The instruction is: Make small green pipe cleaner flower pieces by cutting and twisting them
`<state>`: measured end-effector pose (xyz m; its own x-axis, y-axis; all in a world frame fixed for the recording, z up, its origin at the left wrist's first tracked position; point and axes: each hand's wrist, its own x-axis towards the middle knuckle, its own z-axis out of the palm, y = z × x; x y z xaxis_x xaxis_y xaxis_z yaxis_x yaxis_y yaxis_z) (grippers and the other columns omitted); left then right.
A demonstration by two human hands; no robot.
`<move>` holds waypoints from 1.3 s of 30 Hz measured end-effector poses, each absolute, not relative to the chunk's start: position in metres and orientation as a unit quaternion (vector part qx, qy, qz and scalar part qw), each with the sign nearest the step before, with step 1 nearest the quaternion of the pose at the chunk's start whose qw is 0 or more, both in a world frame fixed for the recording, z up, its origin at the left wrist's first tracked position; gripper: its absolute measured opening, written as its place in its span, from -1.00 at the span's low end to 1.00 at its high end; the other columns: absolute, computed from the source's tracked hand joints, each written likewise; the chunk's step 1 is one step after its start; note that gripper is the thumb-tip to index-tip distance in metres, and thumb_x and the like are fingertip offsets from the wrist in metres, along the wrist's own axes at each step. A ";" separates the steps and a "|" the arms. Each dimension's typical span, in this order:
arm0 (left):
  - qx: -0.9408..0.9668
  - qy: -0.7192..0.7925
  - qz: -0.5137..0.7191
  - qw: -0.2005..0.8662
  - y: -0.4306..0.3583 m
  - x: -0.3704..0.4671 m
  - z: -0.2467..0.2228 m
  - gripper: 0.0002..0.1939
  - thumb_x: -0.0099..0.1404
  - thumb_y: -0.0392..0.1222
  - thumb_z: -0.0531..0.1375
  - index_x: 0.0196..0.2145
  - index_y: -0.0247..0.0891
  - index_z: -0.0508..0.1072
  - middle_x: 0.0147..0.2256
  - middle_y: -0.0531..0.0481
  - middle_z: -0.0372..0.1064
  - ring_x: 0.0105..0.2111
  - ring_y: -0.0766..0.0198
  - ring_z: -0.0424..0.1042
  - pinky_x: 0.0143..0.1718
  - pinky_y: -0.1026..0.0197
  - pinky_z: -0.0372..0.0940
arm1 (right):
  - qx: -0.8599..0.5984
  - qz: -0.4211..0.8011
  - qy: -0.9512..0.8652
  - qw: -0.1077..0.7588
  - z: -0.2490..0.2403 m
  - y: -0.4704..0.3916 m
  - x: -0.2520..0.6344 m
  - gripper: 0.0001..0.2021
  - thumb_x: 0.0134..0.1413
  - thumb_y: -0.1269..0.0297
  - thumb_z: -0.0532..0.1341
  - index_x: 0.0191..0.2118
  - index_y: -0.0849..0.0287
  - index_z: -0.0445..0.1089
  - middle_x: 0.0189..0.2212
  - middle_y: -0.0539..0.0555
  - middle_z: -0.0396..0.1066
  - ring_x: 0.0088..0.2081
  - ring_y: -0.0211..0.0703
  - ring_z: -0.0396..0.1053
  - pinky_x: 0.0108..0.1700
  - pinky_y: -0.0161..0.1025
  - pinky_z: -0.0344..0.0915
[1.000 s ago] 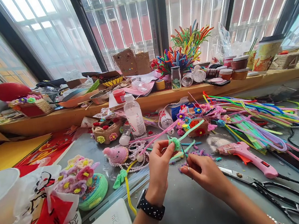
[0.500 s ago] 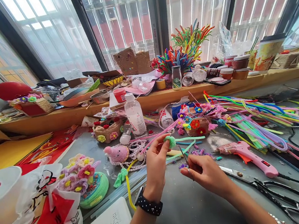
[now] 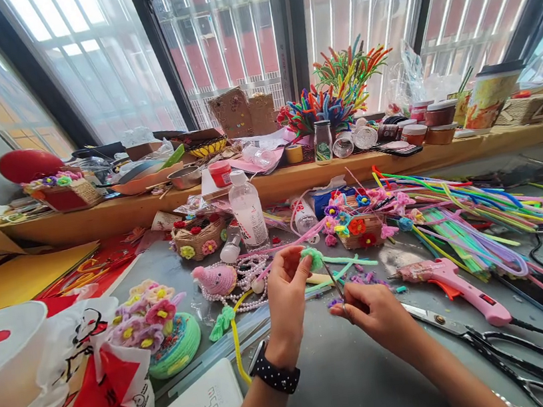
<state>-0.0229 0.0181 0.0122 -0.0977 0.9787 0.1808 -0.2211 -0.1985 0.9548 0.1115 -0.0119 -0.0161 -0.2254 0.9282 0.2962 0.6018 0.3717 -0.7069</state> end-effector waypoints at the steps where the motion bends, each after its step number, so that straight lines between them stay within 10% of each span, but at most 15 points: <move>1: 0.462 0.409 0.619 0.485 0.018 -0.023 0.012 -0.82 0.04 -0.20 0.18 -0.34 -0.26 0.33 -0.41 0.06 0.31 -0.38 0.39 0.29 -0.35 0.35 0.19 | -0.512 0.229 -0.746 0.359 -0.016 -0.012 0.112 -0.62 -0.03 0.07 0.06 -0.67 0.15 -0.02 -0.76 -0.13 0.02 -0.67 -0.37 -0.01 -0.60 -0.38 -0.06; 39: 0.437 0.389 0.583 0.564 0.011 -0.016 0.019 -0.77 0.01 -0.19 0.20 -0.36 -0.29 0.30 -0.43 0.06 0.29 -0.52 0.39 0.34 -0.44 0.29 0.29 | -0.524 0.229 -0.739 0.356 -0.011 -0.017 0.110 -0.63 -0.06 -0.02 0.06 -0.63 0.16 0.03 -0.70 -0.10 0.08 -0.63 -0.34 0.06 -0.58 -0.37 -0.03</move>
<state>-0.0158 0.0105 0.0186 0.0177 0.9974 0.0700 -0.3178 -0.0608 0.9462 0.1102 -0.0169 -0.0108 -0.1967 0.9377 0.2863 0.6123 0.3456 -0.7111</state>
